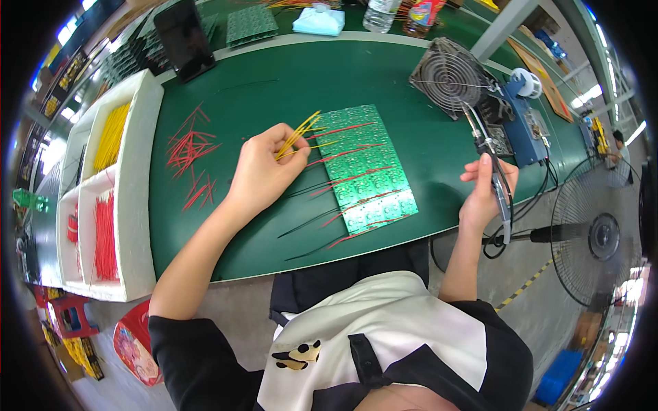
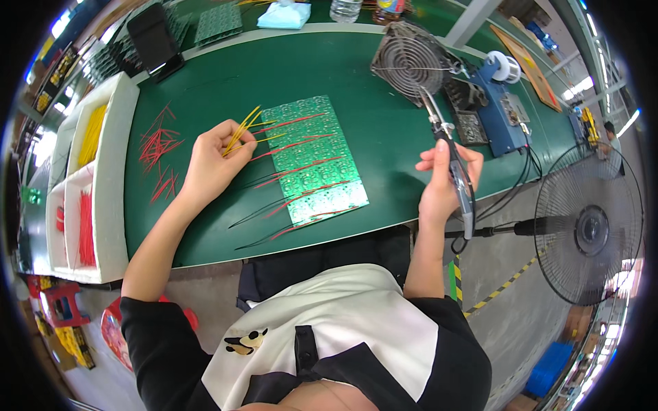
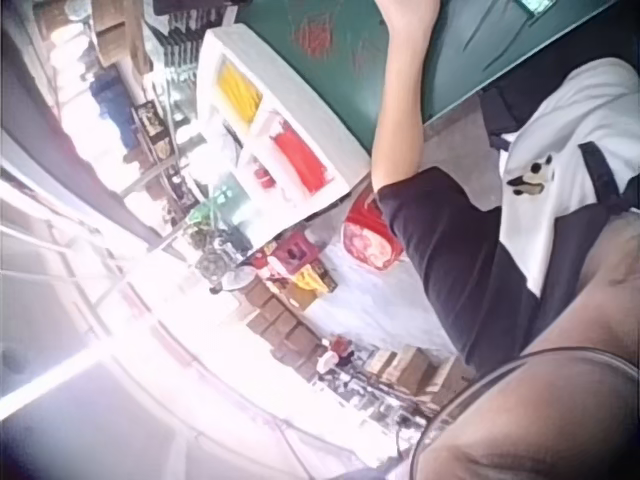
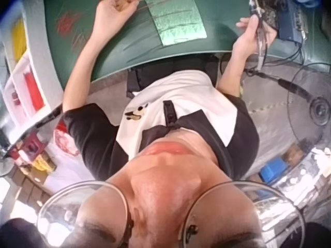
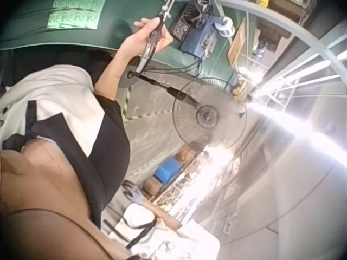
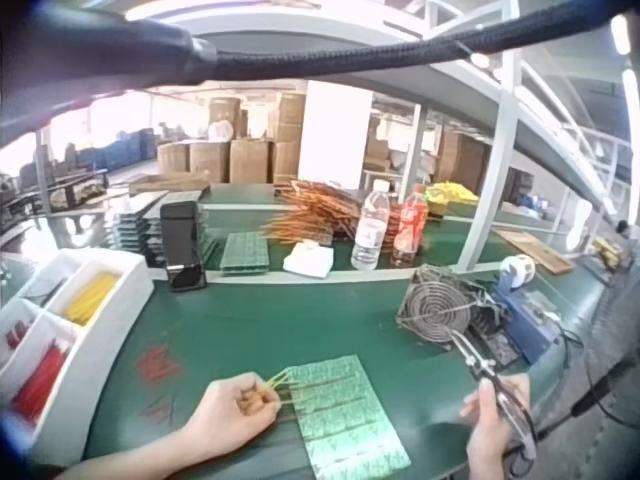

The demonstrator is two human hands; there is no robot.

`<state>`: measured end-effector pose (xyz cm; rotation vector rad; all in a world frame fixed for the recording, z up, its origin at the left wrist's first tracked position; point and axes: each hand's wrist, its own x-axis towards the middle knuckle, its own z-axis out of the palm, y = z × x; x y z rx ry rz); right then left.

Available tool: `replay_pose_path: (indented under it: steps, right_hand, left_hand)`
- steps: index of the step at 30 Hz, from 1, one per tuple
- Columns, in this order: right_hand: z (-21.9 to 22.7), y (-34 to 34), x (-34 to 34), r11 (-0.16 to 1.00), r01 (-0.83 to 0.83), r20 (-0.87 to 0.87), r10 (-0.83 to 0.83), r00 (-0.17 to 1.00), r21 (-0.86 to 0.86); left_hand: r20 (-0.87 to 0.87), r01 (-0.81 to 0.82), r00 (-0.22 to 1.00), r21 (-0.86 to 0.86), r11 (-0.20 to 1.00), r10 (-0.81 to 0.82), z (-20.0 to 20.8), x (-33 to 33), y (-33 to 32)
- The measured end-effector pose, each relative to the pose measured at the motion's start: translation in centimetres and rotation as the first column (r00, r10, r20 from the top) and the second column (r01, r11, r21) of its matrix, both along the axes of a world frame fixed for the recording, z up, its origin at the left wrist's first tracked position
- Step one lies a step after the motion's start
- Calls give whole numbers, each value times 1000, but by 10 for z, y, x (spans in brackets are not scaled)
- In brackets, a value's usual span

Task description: The person takes wires from a sorting box and solders them onto a circuit board using a soldering iron.

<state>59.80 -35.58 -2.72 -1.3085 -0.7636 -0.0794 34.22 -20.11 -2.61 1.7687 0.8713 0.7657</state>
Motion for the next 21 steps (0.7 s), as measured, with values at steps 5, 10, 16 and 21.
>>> replay_pose_path:
  steps: [5, 10, 16, 21]
  right_hand:
    - [1, -1, -7, 999, -42, -16, 41, 999, -7]
    - [2, -5, -19, 993, -118, -61, 117, 991, -14]
    - [-2, -4, -13, 987, -160, -200, 162, 966, 29]
    - [2, -8, -8, 993, -92, -241, 109, 964, 78]
  left_hand:
    - [-95, 34, 995, 59, 998, -28, 6, 0, 2]
    - [-71, -4, 997, 153, 988, 15, 8, 0, 1]
    - [-47, 1, 999, 85, 996, 3, 3, -2, -7]
    - [-39, 31, 999, 41, 999, -29, 10, 4, -7]
